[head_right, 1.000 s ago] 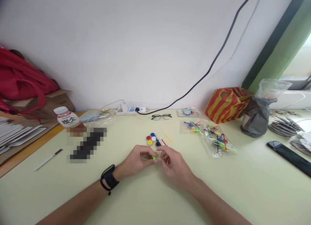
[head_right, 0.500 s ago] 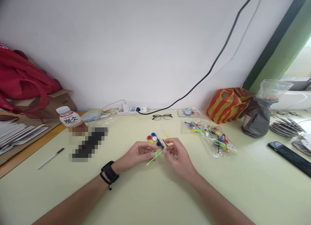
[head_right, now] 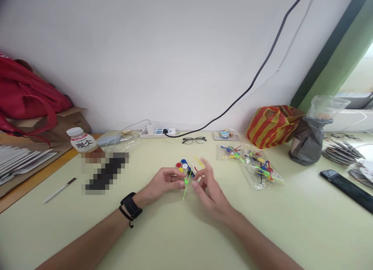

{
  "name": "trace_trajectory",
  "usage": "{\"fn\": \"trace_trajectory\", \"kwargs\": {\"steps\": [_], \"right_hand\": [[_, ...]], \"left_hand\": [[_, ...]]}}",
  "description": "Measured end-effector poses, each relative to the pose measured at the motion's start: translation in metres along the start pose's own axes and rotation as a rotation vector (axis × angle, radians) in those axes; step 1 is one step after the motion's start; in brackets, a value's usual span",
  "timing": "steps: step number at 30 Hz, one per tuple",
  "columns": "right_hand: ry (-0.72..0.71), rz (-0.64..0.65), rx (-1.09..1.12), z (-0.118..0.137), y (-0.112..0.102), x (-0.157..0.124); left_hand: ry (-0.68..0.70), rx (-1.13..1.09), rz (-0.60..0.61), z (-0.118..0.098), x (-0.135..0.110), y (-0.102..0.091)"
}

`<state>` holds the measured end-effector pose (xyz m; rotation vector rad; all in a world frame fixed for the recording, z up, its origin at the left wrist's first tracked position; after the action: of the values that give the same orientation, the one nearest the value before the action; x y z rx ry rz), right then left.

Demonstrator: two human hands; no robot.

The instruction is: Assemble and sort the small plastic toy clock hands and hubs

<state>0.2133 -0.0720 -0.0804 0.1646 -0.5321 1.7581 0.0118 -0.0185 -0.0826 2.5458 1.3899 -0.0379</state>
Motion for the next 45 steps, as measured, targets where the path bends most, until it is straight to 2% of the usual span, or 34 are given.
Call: {"fn": "trace_trajectory", "kwargs": {"steps": [4, 11, 19, 24, 28, 31, 34, 40, 45], "right_hand": [[0.12, 0.089, 0.037, -0.001, -0.004, 0.003], [0.108, 0.042, 0.098, 0.008, 0.0, 0.006], [0.074, 0.108, 0.046, 0.004, 0.007, 0.003], [0.07, 0.064, 0.065, 0.003, 0.005, 0.002], [0.135, -0.002, 0.174, 0.001, 0.006, 0.001], [0.16, 0.029, 0.203, -0.001, 0.006, 0.001], [0.113, 0.064, 0.232, 0.003, 0.003, 0.002], [0.092, 0.005, 0.094, 0.006, 0.004, 0.003], [0.106, 0.065, 0.022, 0.001, 0.01, 0.002]], "left_hand": [[-0.004, 0.015, -0.007, 0.002, 0.001, -0.001], [0.019, 0.053, 0.068, -0.004, -0.001, 0.003], [0.023, 0.061, 0.111, -0.007, -0.003, 0.007], [0.058, 0.078, 0.079, -0.007, -0.002, 0.006], [0.073, 0.09, 0.016, -0.007, -0.002, 0.003], [0.072, 0.082, 0.002, -0.006, -0.001, 0.001], [0.072, 0.085, -0.004, -0.004, 0.0, 0.0], [0.059, 0.103, 0.053, -0.007, 0.0, 0.005], [0.046, 0.105, 0.089, -0.006, -0.002, 0.005]]}}
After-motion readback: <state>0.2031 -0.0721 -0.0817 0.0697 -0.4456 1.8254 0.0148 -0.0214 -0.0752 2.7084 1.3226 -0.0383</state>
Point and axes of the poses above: each hand's wrist, its own x-axis towards the middle knuckle, its own y-axis out of the palm, z = x × y, the point moved 3 cm from there along x, towards the middle knuckle, and after that the axes turned 6 degrees about -y, right-handed, at the moved point
